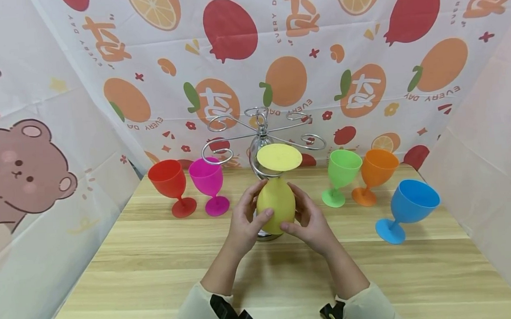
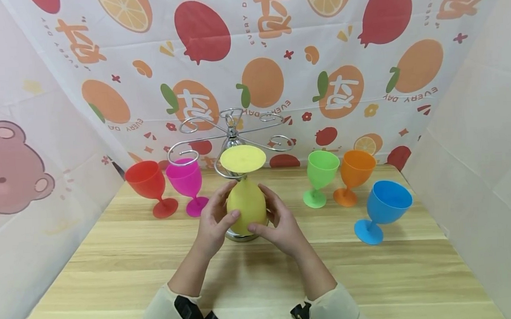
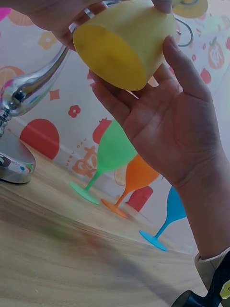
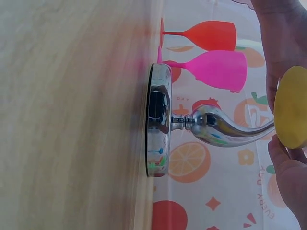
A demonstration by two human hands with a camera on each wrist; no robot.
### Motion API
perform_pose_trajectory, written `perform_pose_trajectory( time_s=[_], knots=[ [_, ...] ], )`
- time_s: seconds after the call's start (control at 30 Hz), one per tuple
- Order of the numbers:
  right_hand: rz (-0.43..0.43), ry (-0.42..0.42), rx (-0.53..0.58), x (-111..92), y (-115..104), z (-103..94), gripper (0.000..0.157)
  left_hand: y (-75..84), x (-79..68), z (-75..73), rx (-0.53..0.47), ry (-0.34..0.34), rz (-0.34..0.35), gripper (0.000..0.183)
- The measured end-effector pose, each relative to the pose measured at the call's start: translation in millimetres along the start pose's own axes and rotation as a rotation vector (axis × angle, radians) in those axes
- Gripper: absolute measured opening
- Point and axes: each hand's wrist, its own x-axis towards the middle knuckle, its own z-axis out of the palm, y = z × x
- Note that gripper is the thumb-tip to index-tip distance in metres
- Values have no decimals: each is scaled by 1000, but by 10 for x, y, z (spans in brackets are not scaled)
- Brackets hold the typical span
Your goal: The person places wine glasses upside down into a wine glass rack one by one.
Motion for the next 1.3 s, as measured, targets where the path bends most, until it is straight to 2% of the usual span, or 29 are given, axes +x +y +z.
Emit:
perform_pose_trajectory(
  time_s=[0.37,0.87,1.3],
  knots=[
    [25,-3,19,27,11,28,82,-28,38,-15,8,-3,22,62],
    [18,2,40,48,4,38,84,-9,62,-17,-12,-15,9,62],
    [26,-10,49,18,-17,41,85,-6,14,-38,8,9,5,60]
  ],
)
